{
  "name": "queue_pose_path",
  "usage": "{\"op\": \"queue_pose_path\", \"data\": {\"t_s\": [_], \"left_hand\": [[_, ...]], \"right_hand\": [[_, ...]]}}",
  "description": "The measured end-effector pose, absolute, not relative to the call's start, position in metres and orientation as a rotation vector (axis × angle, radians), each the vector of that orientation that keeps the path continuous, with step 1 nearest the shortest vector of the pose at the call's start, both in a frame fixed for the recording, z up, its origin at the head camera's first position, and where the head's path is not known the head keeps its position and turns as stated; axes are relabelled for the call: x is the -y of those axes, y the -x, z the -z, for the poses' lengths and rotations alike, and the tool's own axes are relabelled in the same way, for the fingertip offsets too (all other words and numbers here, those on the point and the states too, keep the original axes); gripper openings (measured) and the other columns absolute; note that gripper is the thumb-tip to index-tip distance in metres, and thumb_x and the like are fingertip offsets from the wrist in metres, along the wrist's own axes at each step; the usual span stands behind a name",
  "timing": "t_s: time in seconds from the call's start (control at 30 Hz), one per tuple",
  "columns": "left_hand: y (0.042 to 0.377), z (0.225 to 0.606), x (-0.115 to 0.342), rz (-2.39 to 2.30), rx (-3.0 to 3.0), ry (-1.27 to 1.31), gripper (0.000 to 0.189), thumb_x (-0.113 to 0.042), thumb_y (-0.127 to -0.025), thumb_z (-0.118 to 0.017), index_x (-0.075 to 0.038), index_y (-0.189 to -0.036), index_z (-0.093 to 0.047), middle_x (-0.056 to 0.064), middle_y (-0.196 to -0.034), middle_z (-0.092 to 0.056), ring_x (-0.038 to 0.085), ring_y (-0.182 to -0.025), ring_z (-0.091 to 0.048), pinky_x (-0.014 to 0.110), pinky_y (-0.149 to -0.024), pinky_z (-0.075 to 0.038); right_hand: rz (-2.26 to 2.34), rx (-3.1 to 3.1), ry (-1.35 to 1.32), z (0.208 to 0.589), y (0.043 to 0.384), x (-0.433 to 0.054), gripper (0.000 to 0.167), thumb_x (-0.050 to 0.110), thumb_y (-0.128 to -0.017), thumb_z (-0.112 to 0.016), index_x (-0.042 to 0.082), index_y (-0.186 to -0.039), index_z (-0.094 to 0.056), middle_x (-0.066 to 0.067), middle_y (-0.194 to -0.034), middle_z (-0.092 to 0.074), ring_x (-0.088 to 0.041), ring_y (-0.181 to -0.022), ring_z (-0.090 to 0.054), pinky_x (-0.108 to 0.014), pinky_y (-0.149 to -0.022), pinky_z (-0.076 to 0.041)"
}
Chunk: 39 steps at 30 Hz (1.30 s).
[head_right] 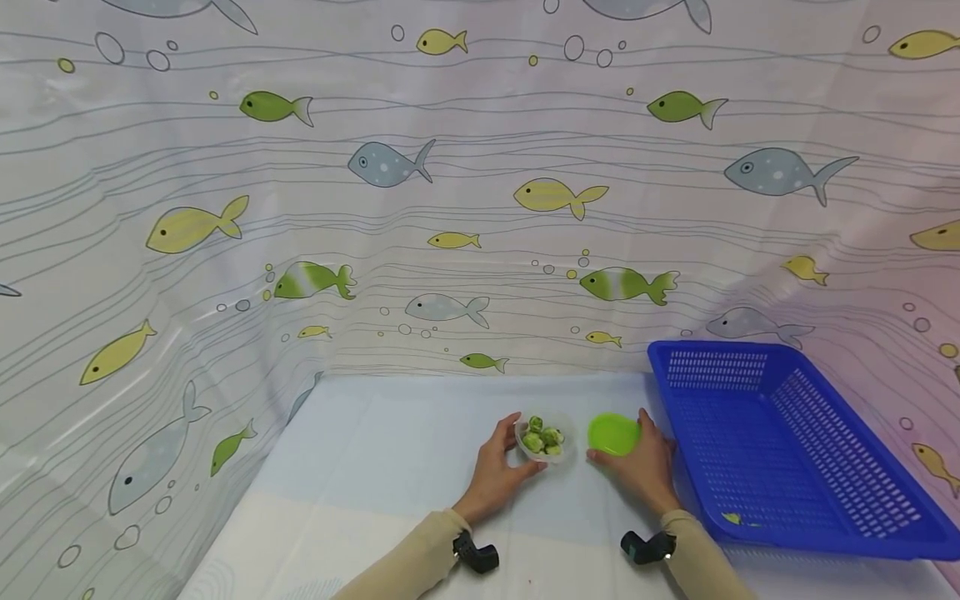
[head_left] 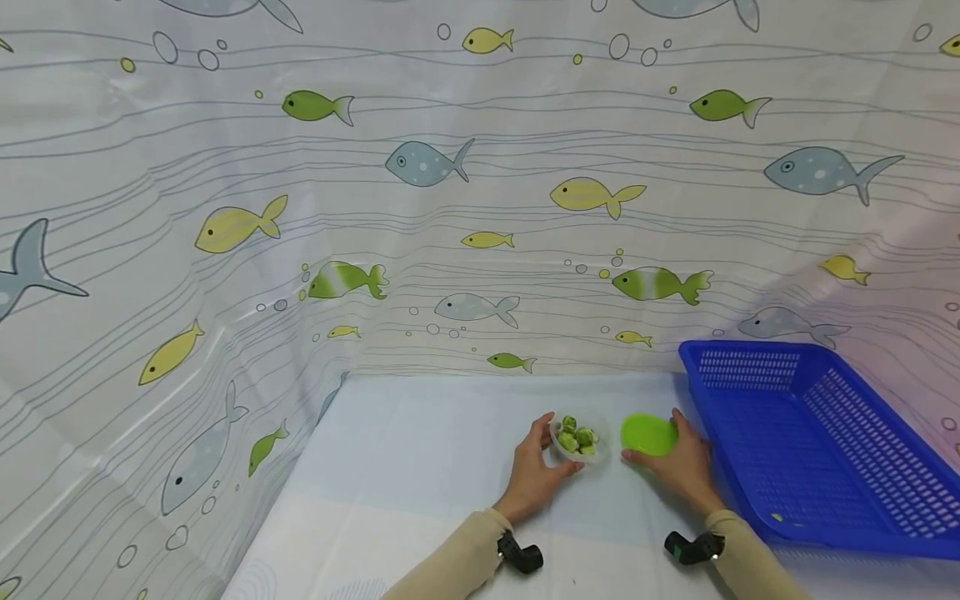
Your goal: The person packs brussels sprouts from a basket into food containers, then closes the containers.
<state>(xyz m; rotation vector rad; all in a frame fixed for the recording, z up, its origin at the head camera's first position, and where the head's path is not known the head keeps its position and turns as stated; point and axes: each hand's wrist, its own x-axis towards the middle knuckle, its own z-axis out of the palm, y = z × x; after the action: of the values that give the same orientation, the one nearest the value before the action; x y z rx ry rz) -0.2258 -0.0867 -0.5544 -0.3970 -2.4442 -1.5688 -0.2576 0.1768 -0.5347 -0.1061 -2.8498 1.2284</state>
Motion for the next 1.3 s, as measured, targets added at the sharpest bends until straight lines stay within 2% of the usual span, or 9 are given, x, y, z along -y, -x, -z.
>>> {"op": "queue_pose_path", "data": {"t_s": [0.4,0.6,0.8,1.0,1.3], "left_hand": [[0.228,0.555,0.086,1.559,2.443,0.41,0.086,-0.022,-0.089,-0.087,0.0,-0.158,-0.041,0.019,-0.146,-0.061,0.032,-0.131,-0.064,0.045,-0.112,-0.052],[0.228,0.555,0.086,1.554,2.447,0.392,0.086,-0.022,-0.089,-0.087,-0.001,-0.158,-0.041,0.018,-0.145,-0.062,0.032,-0.13,-0.065,0.045,-0.111,-0.053],[0.227,0.555,0.086,1.56,2.455,0.39,0.086,-0.022,-0.088,-0.087,-0.001,-0.158,-0.041,0.018,-0.146,-0.062,0.031,-0.13,-0.064,0.044,-0.111,-0.053],[0.228,0.556,0.086,1.552,2.452,0.382,0.086,-0.022,-0.087,-0.088,-0.001,-0.157,-0.042,0.018,-0.143,-0.063,0.03,-0.127,-0.065,0.043,-0.11,-0.053],[0.227,0.555,0.086,1.524,2.442,0.399,0.086,-0.02,-0.087,-0.088,0.0,-0.157,-0.042,0.017,-0.14,-0.065,0.029,-0.126,-0.067,0.042,-0.109,-0.054]], "right_hand": [[-1.323,2.725,-0.015,0.532,0.253,-0.175,0.121,0.039,-0.074,-0.096,-0.002,-0.165,-0.027,-0.029,-0.167,-0.035,-0.05,-0.153,-0.032,-0.065,-0.125,-0.027],[-1.426,2.647,-0.103,0.524,0.251,-0.172,0.122,0.035,-0.075,-0.097,-0.001,-0.166,-0.025,-0.028,-0.168,-0.035,-0.049,-0.156,-0.029,-0.066,-0.126,-0.024],[-1.506,2.585,-0.042,0.525,0.251,-0.173,0.117,0.028,-0.076,-0.096,-0.005,-0.165,-0.026,-0.031,-0.167,-0.034,-0.05,-0.157,-0.026,-0.066,-0.127,-0.024],[-1.544,2.515,0.017,0.521,0.249,-0.173,0.118,0.03,-0.08,-0.093,0.0,-0.168,-0.021,-0.027,-0.169,-0.033,-0.046,-0.159,-0.025,-0.064,-0.129,-0.02],[-1.456,2.469,-0.196,0.504,0.243,-0.152,0.112,0.031,-0.078,-0.094,0.005,-0.166,-0.03,-0.024,-0.165,-0.042,-0.047,-0.149,-0.035,-0.07,-0.119,-0.028]]}}
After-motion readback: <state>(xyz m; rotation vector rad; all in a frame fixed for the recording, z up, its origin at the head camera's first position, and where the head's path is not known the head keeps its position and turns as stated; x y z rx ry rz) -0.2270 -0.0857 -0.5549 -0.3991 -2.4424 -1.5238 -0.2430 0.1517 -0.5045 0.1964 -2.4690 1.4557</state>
